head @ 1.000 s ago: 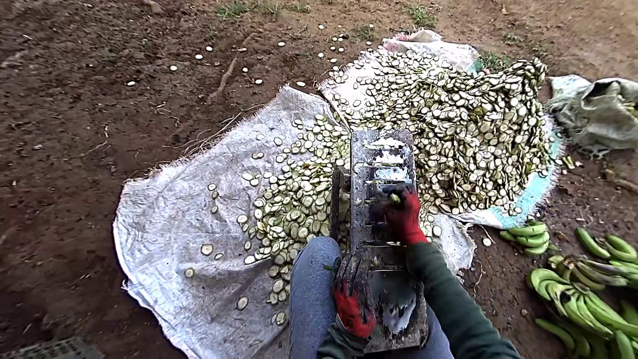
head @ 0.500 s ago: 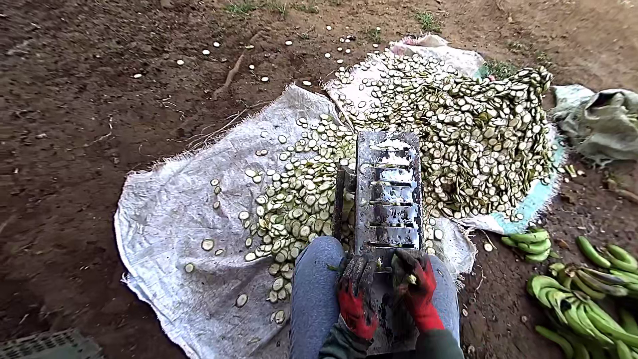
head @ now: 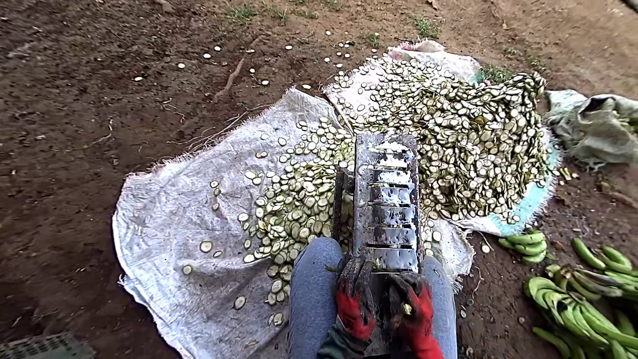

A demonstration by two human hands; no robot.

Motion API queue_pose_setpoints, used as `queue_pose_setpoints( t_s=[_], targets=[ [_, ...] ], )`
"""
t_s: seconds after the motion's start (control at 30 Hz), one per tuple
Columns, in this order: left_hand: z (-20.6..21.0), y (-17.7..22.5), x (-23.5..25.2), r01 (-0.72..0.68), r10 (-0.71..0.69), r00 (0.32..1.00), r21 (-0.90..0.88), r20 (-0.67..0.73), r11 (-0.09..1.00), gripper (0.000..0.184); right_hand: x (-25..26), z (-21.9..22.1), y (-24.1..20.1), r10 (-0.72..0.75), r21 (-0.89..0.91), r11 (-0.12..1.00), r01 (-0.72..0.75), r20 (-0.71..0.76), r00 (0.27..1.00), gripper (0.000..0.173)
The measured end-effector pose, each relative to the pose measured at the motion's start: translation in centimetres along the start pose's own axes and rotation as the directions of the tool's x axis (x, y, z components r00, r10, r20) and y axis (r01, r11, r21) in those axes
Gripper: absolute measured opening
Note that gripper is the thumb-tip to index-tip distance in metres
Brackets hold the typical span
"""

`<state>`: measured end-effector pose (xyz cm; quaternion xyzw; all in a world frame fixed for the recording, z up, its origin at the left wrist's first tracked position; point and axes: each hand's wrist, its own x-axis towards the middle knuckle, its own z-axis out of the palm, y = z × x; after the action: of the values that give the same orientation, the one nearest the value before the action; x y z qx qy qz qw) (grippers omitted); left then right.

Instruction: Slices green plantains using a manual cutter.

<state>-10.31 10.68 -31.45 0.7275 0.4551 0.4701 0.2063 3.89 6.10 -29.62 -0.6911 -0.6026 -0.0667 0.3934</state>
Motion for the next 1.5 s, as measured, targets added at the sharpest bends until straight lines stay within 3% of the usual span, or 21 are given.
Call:
queue_pose_setpoints(
  t_s=[0.07, 0.13, 0.23, 0.3, 0.4, 0.57, 0.63, 0.73, 0.83, 0.9, 1.03, 1.17, 1.23, 1.3, 1.4, 1.5],
  targets=[
    [0.3, 0.0, -0.5, 0.019, -0.019, 1.000, -0.020, 0.008, 1.000, 0.046, 1.8, 0.7, 0.7, -0.053, -0.039, 0.998, 0.055, 0.050, 0.997, 0.038],
    [0.4, 0.0, -0.6, 0.038, -0.038, 0.999, -0.024, 0.013, 0.999, 0.046, 8.6, 2.8, 1.8, -0.045, -0.047, 0.998, 0.051, 0.127, 0.991, 0.043],
    [0.1, 0.0, 0.1, 0.027, -0.027, 1.000, -0.013, -0.004, 1.000, 0.046, 19.9, 6.2, 3.2, 0.139, -0.097, 0.989, -0.112, 0.343, 0.929, 0.048],
    [0.2, 0.1, 0.2, 0.017, -0.018, 1.000, -0.013, -0.019, 1.000, 0.047, 24.2, 7.8, 3.8, 0.165, -0.111, 0.985, -0.135, 0.335, 0.928, 0.043],
    [0.0, -0.1, 0.1, 0.020, -0.020, 0.999, -0.012, -0.025, 1.000, 0.047, 22.5, 7.5, 3.2, 0.162, -0.049, 0.987, -0.155, 0.313, 0.936, 0.039],
    [0.2, 0.1, -0.1, 0.045, -0.046, 0.999, -0.031, -0.015, 0.999, 0.045, 3.6, 1.1, 1.4, 0.068, -0.023, 0.998, -0.066, 0.155, 0.986, 0.047],
    [0.4, 0.1, 0.1, 0.024, -0.024, 1.000, -0.010, -0.004, 1.000, 0.043, 0.8, 0.3, 0.9, 0.063, -0.078, 0.995, -0.054, 0.115, 0.991, 0.054],
    [0.5, 0.3, 0.1, 0.020, -0.020, 1.000, 0.018, -0.008, 1.000, 0.044, 7.9, 2.5, 1.5, 0.111, -0.195, 0.978, -0.069, 0.215, 0.970, 0.068],
    [0.1, 0.2, 0.5, 0.027, -0.026, 1.000, 0.029, -0.013, 0.999, 0.045, 18.2, 5.9, 1.4, 0.297, -0.304, 0.936, -0.176, 0.415, 0.860, 0.073],
    [0.0, 0.1, 0.5, 0.012, -0.011, 1.000, 0.032, -0.019, 0.999, 0.045, 21.8, 7.6, 2.1, 0.295, -0.278, 0.941, -0.192, 0.400, 0.868, 0.063],
    [-0.1, -0.1, 0.3, -0.013, 0.013, 1.000, -0.005, -0.020, 1.000, 0.046, 19.8, 6.6, 2.5, 0.295, -0.208, 0.950, -0.232, 0.358, 0.886, 0.048],
    [-0.2, 0.0, 0.3, 0.001, -0.001, 1.000, -0.004, 0.007, 1.000, 0.048, 7.0, 2.3, 1.7, 0.180, -0.149, 0.977, -0.152, 0.192, 0.965, 0.055],
    [0.1, 0.0, 0.2, 0.008, -0.008, 1.000, 0.010, 0.016, 1.000, 0.047, 4.2, 1.4, 0.9, 0.187, -0.159, 0.974, -0.161, 0.165, 0.968, 0.061],
    [0.1, -0.1, 0.0, 0.014, -0.015, 0.999, 0.019, 0.042, 1.000, 0.046, 7.3, 2.0, 0.7, 0.266, -0.229, 0.949, -0.217, 0.212, 0.940, 0.068],
    [-0.1, -0.2, 0.0, 0.008, -0.009, 0.998, 0.027, 0.059, 1.000, 0.047, 16.9, 4.9, 2.1, 0.414, -0.283, 0.899, -0.334, 0.302, 0.859, 0.077],
    [-0.3, -0.5, -0.5, 0.013, -0.013, 0.998, 0.001, 0.068, 1.000, 0.051, 25.1, 8.7, 3.8, 0.404, -0.275, 0.903, -0.330, 0.281, 0.870, 0.070]
  ],
)
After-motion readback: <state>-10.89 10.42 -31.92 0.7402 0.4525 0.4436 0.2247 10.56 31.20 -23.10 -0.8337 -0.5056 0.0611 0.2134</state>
